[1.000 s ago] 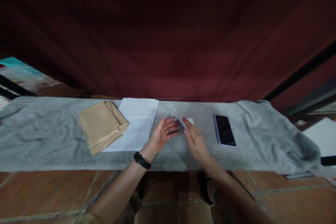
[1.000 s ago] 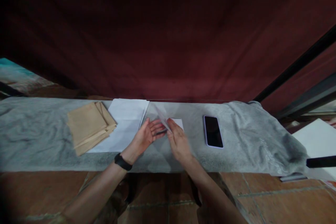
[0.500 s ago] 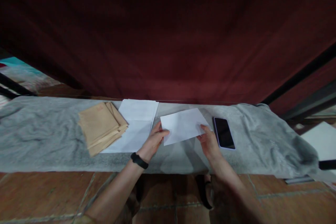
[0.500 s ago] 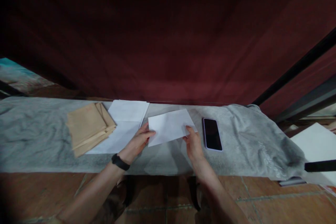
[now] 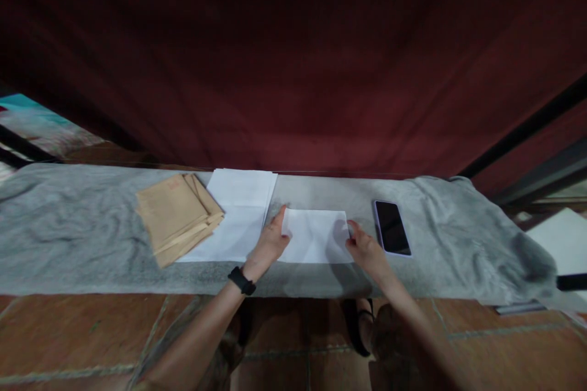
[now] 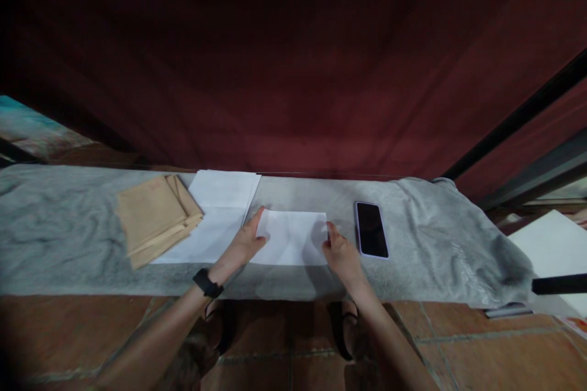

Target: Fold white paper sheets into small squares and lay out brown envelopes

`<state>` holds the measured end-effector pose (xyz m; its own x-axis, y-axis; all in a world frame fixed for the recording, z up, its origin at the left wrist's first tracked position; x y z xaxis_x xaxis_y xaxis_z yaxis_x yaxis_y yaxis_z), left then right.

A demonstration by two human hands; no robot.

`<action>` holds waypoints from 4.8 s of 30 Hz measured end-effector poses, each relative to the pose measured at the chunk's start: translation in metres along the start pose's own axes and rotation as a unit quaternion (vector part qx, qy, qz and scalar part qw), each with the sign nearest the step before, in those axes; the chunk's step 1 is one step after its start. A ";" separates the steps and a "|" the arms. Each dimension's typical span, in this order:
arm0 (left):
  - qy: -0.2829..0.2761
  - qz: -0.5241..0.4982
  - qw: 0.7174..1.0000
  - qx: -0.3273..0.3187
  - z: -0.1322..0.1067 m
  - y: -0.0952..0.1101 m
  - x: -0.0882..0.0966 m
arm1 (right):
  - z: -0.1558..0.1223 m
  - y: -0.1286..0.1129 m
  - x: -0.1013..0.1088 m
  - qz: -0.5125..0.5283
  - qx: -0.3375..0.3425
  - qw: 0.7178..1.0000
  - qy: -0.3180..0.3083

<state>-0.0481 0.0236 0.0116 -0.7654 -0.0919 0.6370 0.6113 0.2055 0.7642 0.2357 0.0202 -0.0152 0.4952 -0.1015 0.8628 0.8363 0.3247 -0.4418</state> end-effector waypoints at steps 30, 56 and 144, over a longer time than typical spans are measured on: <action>-0.016 0.292 0.924 -0.245 -0.058 0.026 -0.069 | 0.030 -0.069 -0.047 -0.105 0.173 0.979 -0.025; 0.000 0.274 0.944 -0.186 -0.037 0.032 -0.058 | 0.027 -0.066 -0.052 -0.146 0.174 0.973 -0.044; 0.012 0.314 0.908 -0.277 -0.127 0.013 -0.058 | -0.004 -0.056 -0.035 -0.129 0.157 0.978 -0.041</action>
<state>0.0296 -0.0925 -0.0027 -0.2307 -0.1481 0.9617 0.9383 -0.2956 0.1795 0.1730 0.0023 -0.0214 0.2464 -0.1467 0.9580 0.8107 0.5729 -0.1208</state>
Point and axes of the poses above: each hand's wrist, its own z-axis towards the middle knuckle, its own x-axis out of the back of the hand, y = z × x, the point moved 3 cm from there along z, towards the middle knuckle, and after that the axes turned 10 degrees about x, right-handed, at the moved point
